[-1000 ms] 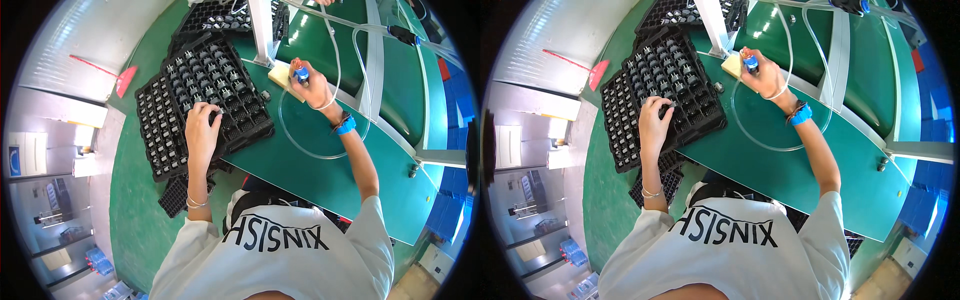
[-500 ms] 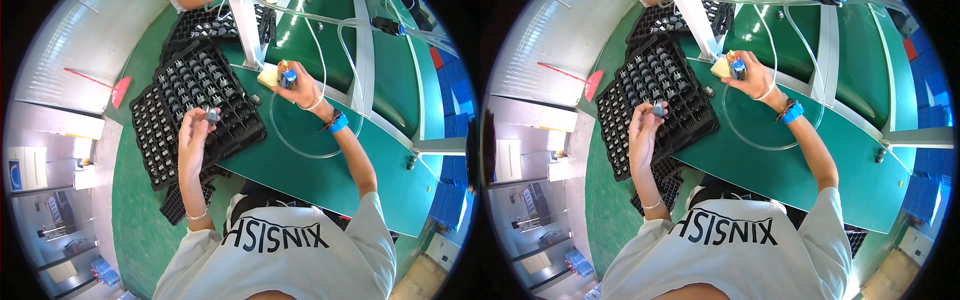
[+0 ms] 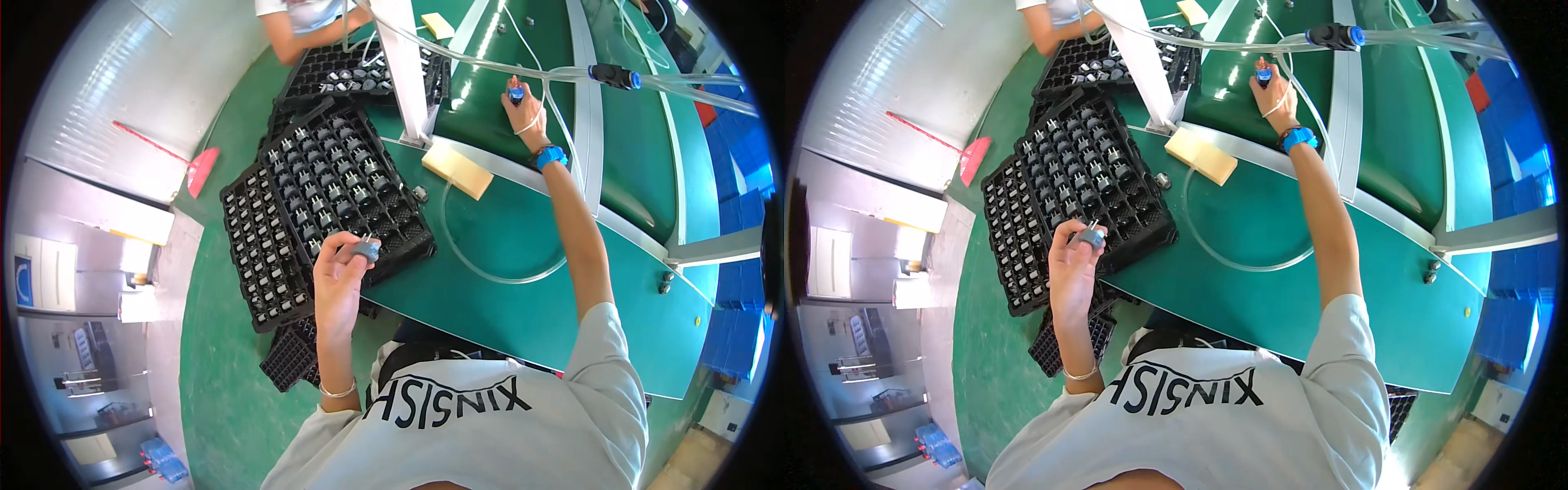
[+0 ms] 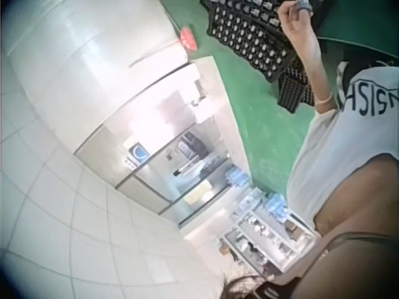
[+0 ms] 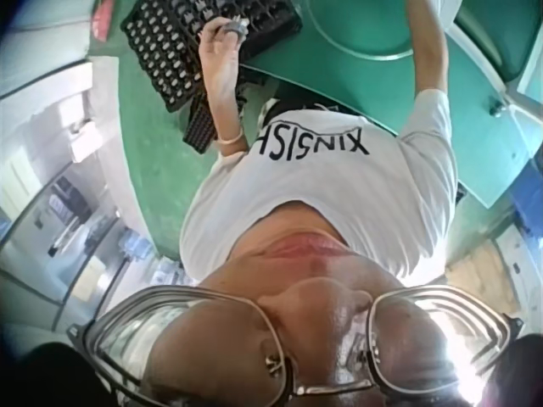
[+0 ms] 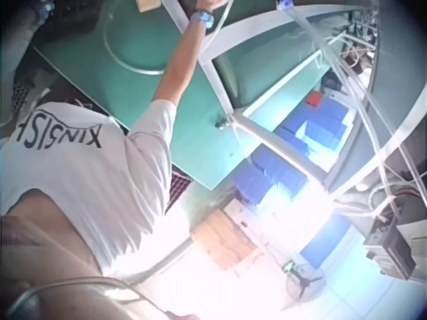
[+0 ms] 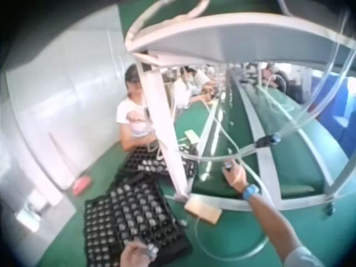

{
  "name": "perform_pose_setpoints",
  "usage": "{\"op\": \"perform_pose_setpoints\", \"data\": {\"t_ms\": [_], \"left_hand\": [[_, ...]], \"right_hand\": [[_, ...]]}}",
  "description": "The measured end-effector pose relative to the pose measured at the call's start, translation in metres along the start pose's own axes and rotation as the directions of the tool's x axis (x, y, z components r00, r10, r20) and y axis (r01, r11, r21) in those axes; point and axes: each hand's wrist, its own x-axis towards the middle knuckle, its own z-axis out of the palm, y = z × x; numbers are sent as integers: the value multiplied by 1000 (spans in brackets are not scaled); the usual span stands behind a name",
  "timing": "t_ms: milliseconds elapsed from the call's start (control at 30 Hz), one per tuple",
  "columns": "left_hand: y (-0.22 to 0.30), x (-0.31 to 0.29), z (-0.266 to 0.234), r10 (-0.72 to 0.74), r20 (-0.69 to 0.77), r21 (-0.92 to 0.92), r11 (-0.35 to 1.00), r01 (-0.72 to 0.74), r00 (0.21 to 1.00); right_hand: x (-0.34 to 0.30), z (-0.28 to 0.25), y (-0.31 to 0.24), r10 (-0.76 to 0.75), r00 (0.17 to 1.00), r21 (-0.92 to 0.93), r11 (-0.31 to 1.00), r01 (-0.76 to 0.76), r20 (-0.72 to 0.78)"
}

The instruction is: Assembling small electronic components using a blue jig and placing them into a sorting tray.

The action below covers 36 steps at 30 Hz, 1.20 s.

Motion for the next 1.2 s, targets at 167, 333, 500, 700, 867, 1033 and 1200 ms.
{"op": "perform_pose_setpoints", "data": {"t_ms": [167, 333, 500, 700, 867, 1033, 1200], "left_hand": [[-4, 7, 13, 103, -11, 22, 994, -103, 995], [-8, 15, 27, 125, 90, 37, 991, -128, 988], [-7, 17, 41, 136, 174, 18, 990, -141, 975], [-13, 16, 40, 113, 199, 25, 992, -120, 974], [-20, 11, 44, 193, 134, 80, 975, -205, 972], [-14, 14, 39, 319, -31, 425, 862, -277, 947], [5, 31, -26, 419, 124, 990, 10, -141, 900]], "right_hand": [[-7, -14, -19, -250, 943, -148, 964, 222, -219], [-85, -61, -119, -35, 796, 763, 315, -565, 604], [-144, -89, -171, -274, 451, 476, 32, -879, 850], [-151, -93, -166, -252, 357, 404, 168, -899, 900], [-165, -99, -173, -247, 434, 479, 165, -862, 866], [-152, -94, -159, -200, 640, 664, 351, -660, 742], [-108, -59, -109, -314, 874, 704, 709, -43, 370]]}}
